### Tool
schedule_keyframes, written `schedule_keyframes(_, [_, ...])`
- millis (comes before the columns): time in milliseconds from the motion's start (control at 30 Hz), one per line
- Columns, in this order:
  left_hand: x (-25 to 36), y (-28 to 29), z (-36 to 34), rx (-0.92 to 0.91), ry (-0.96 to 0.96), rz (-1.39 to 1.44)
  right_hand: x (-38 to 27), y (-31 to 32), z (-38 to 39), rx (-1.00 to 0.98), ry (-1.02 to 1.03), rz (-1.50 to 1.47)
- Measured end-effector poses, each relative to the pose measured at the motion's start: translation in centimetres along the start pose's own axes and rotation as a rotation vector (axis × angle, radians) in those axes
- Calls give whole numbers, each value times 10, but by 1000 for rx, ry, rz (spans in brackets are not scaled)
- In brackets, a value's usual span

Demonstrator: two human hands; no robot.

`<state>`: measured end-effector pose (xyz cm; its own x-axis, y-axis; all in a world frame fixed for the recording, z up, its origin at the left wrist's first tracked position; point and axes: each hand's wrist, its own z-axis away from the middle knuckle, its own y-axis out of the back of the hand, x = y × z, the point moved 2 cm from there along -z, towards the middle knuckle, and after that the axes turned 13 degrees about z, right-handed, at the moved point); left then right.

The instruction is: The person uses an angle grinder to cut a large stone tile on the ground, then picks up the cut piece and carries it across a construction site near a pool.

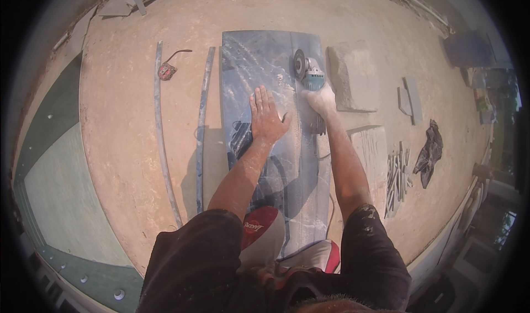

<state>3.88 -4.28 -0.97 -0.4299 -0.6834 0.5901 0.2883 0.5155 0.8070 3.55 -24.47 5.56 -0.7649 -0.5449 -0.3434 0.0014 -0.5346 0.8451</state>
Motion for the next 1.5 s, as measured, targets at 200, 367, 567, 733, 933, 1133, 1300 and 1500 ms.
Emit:
schedule_keyframes(200, [0,-3,0,39,-28,2,6,-2,4,7,18,-6])
schedule_keyframes(367, [-1,-1,0,6,1,-26,13,-9,8,6,-9,8])
schedule_keyframes(567, [-5,-4,0,46,-16,2,15,-10,20,13,-61,3])
schedule_keyframes(733, [-1,-3,0,28,-16,1,27,-12,24,27,-46,-5])
schedule_keyframes(933, [0,-1,0,19,-6,-11,27,-10,37,7,-67,-3])
schedule_keyframes(1133, [-1,-2,-1,31,-1,4,34,-13,49,33,-65,20])
schedule_keyframes(1300, [0,-2,-2,14,6,-7,42,-15,55,15,-43,-6])
schedule_keyframes(1500, [-3,-4,-2,28,3,-7,42,-12,62,-32,-33,-4])
